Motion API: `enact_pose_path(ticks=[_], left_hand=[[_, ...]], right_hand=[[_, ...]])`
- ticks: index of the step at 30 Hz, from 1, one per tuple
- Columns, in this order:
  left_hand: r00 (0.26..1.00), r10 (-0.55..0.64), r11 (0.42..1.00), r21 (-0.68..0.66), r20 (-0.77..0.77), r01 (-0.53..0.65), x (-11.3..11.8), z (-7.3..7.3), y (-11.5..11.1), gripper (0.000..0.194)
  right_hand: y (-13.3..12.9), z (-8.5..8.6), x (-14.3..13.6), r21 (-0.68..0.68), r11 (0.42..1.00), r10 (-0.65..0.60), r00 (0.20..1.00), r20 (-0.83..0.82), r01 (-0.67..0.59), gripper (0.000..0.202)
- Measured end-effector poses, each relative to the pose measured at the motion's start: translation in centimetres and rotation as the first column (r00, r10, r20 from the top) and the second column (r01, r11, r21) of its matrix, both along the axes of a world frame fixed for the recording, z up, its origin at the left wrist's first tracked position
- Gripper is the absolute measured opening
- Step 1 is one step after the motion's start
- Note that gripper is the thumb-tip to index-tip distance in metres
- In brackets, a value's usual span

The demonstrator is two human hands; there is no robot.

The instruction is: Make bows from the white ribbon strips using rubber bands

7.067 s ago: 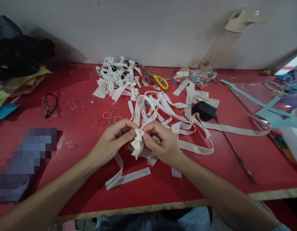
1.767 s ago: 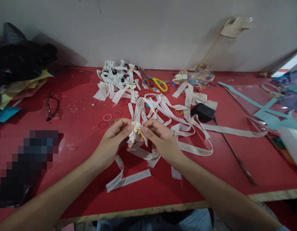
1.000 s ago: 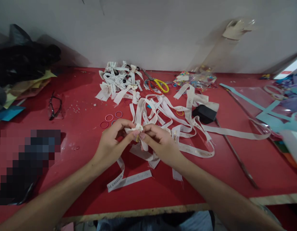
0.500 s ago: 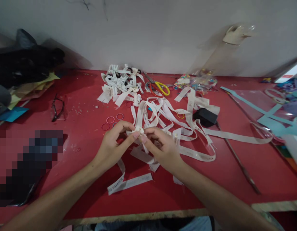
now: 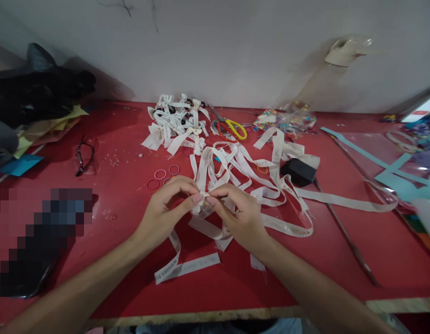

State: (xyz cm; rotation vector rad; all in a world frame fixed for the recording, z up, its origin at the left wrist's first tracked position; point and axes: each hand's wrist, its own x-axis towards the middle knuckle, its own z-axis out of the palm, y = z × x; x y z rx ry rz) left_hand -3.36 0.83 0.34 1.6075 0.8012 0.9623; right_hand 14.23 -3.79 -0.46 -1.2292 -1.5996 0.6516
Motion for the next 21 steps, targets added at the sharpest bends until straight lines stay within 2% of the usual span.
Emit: enact_pose_path(ticks=[5,8,11,14,15,17,18,20,21], left_hand=[[0.982,0.037,0.958,-0.287,0.187,0.019,0.3,-0.3,-0.3,0.009],[0.977,0.044,0.928,-0.371,0.21,0.038,0.6,-0.5,-0.6,0.011],[0.996,-0.002,0.97,-0.24,0.093,0.024,0.6,0.1,-0.5,0.009],[0.991,-0.029,0.999,0.011,-0.134,0.031,-0.6,2.3,-0.1,0.008],[0.984,0.003,0.998,0.068,-0.18,0.01,-1.4,3.3,0.0,0.007],[0.96,0.089,0.989,0.135,-0.267,-0.054,-3.7,5.2,-0.3,0.009],[0.936,0.117,0.985,0.157,-0.333,-0.067,-5.1,5.8,-0.7,0.018],[0.848,0.189,0.981,0.139,-0.495,-0.137,-8.8,6.3,-2.1,0.03],[0.771,0.259,0.963,0.094,-0.582,-0.252,-10.8,6.0,-3.0,0.033]], right_hand=[[-0.2,0.2,0.0,-0.021,0.999,0.027,0.998,-0.048,-0.028,0.007],[-0.3,0.1,0.0,-0.081,0.996,0.037,0.992,-0.12,-0.047,0.009],[-0.3,-0.1,0.0,-0.193,0.979,0.023,0.975,-0.22,-0.066,0.014],[-0.4,-0.2,0.0,-0.29,0.953,0.004,0.959,-0.283,-0.089,0.018],[-0.4,-0.2,0.0,-0.303,0.949,0.001,0.957,-0.29,-0.093,0.019],[-0.4,-0.2,0.0,-0.313,0.946,-0.012,0.956,-0.294,-0.084,0.019],[-0.4,-0.2,0.1,-0.324,0.943,-0.022,0.955,-0.296,-0.079,0.019],[-0.4,-0.2,0.1,-0.365,0.925,-0.017,0.949,-0.316,-0.105,0.019],[-0.4,-0.3,0.1,-0.378,0.918,-0.015,0.944,-0.33,-0.118,0.02]])
